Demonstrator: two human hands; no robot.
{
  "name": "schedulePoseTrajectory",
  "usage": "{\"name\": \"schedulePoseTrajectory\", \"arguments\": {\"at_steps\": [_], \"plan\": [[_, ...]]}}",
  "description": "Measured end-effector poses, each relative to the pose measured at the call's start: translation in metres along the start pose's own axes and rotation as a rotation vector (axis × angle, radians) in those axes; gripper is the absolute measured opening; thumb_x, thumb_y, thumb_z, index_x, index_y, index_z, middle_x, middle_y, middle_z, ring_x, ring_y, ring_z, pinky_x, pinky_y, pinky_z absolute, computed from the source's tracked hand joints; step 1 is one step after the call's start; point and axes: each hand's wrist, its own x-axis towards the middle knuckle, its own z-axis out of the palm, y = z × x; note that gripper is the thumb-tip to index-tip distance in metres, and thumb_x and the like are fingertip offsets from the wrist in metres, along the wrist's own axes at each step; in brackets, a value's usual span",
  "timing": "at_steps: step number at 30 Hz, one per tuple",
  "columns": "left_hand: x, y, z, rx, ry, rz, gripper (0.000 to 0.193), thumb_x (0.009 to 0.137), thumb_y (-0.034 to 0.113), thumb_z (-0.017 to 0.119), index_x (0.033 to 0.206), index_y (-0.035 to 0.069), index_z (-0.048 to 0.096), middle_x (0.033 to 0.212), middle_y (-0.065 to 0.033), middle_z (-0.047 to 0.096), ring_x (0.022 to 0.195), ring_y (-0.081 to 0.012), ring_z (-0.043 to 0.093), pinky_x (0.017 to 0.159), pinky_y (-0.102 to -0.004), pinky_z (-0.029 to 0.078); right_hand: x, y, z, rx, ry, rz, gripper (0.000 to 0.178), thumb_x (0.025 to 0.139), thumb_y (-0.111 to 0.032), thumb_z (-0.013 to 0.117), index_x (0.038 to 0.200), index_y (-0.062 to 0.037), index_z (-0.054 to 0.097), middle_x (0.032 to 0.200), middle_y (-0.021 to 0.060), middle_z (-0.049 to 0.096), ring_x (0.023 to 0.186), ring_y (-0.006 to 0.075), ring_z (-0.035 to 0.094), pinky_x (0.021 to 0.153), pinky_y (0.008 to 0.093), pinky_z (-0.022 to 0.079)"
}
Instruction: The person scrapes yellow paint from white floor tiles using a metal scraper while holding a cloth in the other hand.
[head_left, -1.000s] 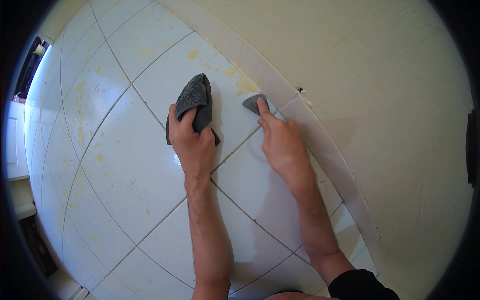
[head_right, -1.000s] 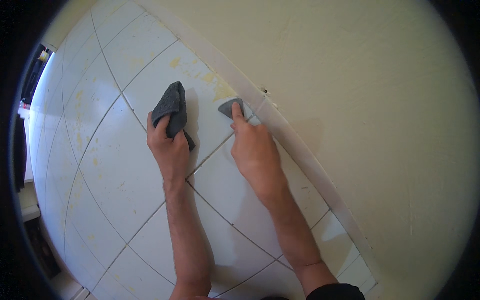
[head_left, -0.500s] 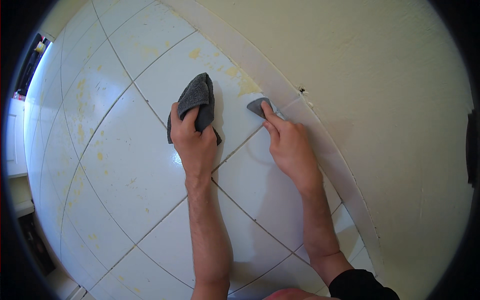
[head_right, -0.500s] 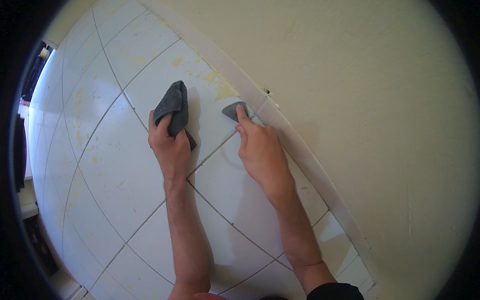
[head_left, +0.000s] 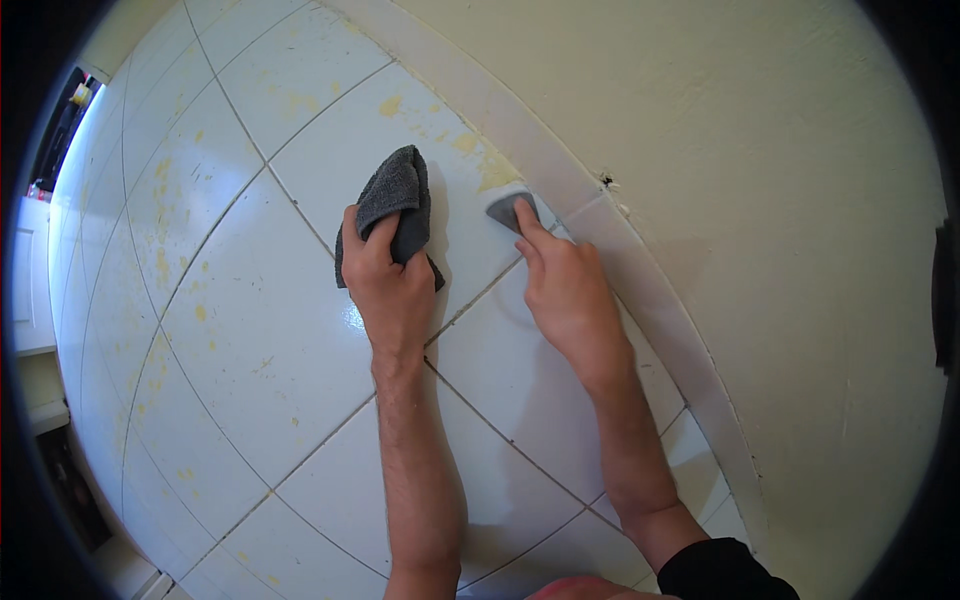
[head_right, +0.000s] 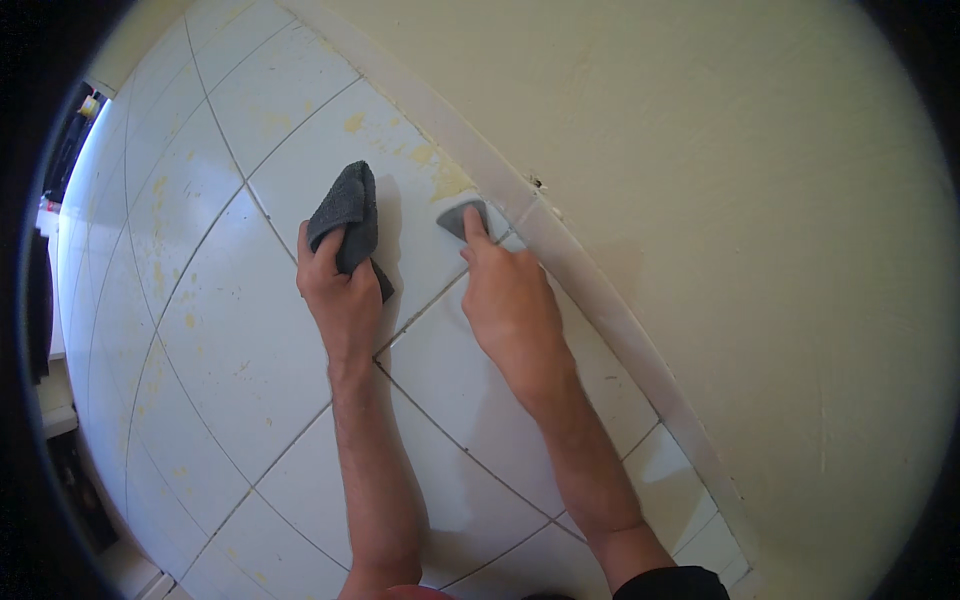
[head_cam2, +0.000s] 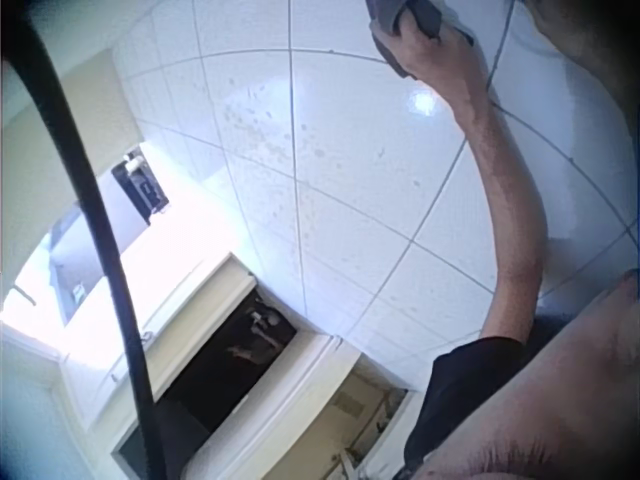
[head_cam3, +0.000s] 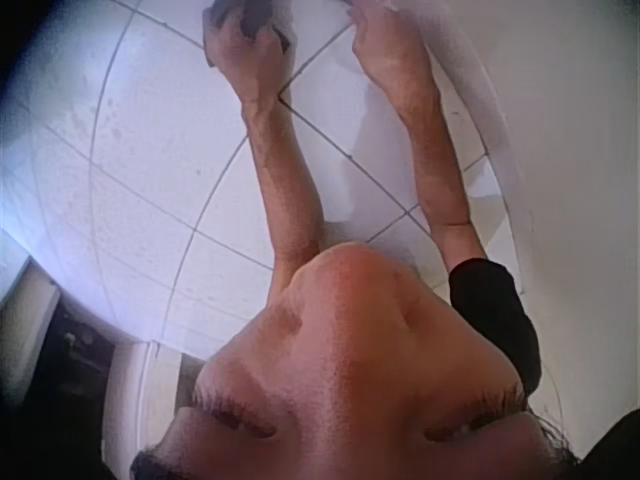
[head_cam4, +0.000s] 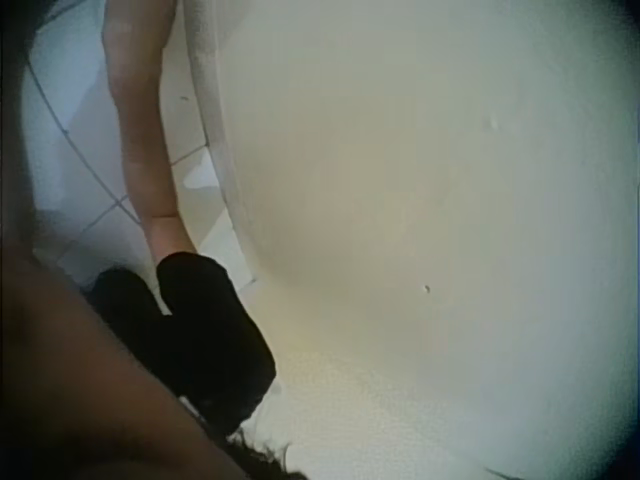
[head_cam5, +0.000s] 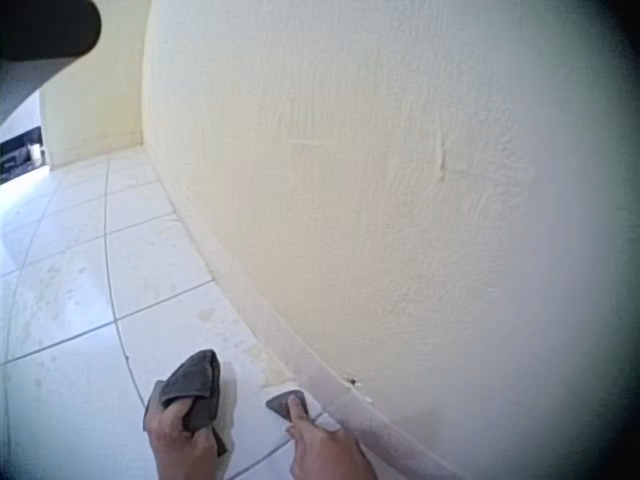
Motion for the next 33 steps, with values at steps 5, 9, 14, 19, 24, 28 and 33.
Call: {"name": "schedulePoseTrajectory", "arguments": {"at_steps": [5, 9, 14, 19, 24, 28, 33], "plan": [[0.001, 0.003, -0.001, 0.025, 0.005, 0.023, 0.027, 0.081, -0.013, 0.057, 0.106, -0.008, 0.067, 0.104, -0.0155, 0.061, 0.093, -0.0324, 0.063, 0.086, -0.0315, 0.05, -0.004, 0.012, 0.008, 0.182, 0.071, -0.007, 0.039, 0.103, -0.01, 0.056, 0.142, -0.0045, 0.059, 0.096, 0.0284, 0.07, 0.092, 0.0444, 0.069, 0.082, 0.0434, 0.054], [0.0, 0.003, -0.004, 0.053, -0.008, -0.001, 0.027, 0.081, -0.013, 0.057, 0.106, -0.008, 0.067, 0.104, -0.0153, 0.06, 0.093, -0.0323, 0.062, 0.086, -0.0308, 0.05, -0.009, 0.003, -0.011, 0.079, -0.053, 0.024, 0.04, 0.103, -0.009, 0.053, 0.142, -0.001, 0.057, 0.104, 0.0243, 0.073, 0.096, 0.0423, 0.07, 0.088, 0.0466, 0.056], [0.0, -0.002, 0.0, 0.027, 0.022, 0.038, 0.025, 0.081, -0.01, 0.063, 0.104, -0.004, 0.07, 0.102, -0.0157, 0.061, 0.09, -0.035, 0.063, 0.082, -0.0393, 0.053, -0.006, 0.01, -0.004, 0.145, 0.024, -0.023, 0.039, 0.103, -0.01, 0.054, 0.141, -0.0025, 0.058, 0.098, 0.027, 0.07, 0.09, 0.0442, 0.068, 0.082, 0.044, 0.055], [0.001, 0.001, 0.0, 0.025, 0.015, 0.014, 0.024, 0.081, -0.009, 0.063, 0.104, -0.005, 0.07, 0.103, -0.0155, 0.061, 0.09, -0.0349, 0.063, 0.082, -0.0394, 0.052, -0.001, 0.009, -0.005, 0.184, 0.016, 0.0, 0.039, 0.103, -0.012, 0.056, 0.142, -0.0051, 0.059, 0.093, 0.0295, 0.066, 0.085, 0.0458, 0.066, 0.076, 0.0406, 0.053], [0.001, 0.0, -0.002, 0.063, 0.005, 0.021, 0.026, 0.08, -0.01, 0.063, 0.104, -0.005, 0.07, 0.103, -0.0155, 0.061, 0.09, -0.0351, 0.063, 0.083, -0.0394, 0.052, -0.009, 0.016, -0.008, 0.159, 0.047, -0.067, 0.038, 0.103, -0.014, 0.058, 0.14, -0.0056, 0.06, 0.087, 0.0301, 0.063, 0.075, 0.0451, 0.061, 0.071, 0.0392, 0.051], [0.001, 0.001, -0.002, 0.024, 0.023, 0.017, 0.026, 0.08, -0.01, 0.062, 0.104, -0.005, 0.07, 0.102, -0.0159, 0.061, 0.09, -0.0357, 0.063, 0.083, -0.0395, 0.052, -0.004, -0.004, -0.012, 0.134, -0.073, 0.099, 0.038, 0.103, -0.011, 0.054, 0.139, 0.0019, 0.059, 0.097, 0.0295, 0.068, 0.093, 0.0458, 0.068, 0.086, 0.0497, 0.053], [0.003, 0.002, -0.001, 0.033, -0.013, -0.001, 0.028, 0.081, -0.013, 0.057, 0.107, -0.008, 0.067, 0.104, -0.0155, 0.061, 0.093, -0.0325, 0.063, 0.086, -0.0312, 0.05, 0.006, 0.005, -0.009, 0.174, -0.011, -0.023, 0.038, 0.103, -0.011, 0.054, 0.139, 0.0017, 0.059, 0.095, 0.0311, 0.067, 0.092, 0.0472, 0.067, 0.082, 0.0499, 0.053]]}}
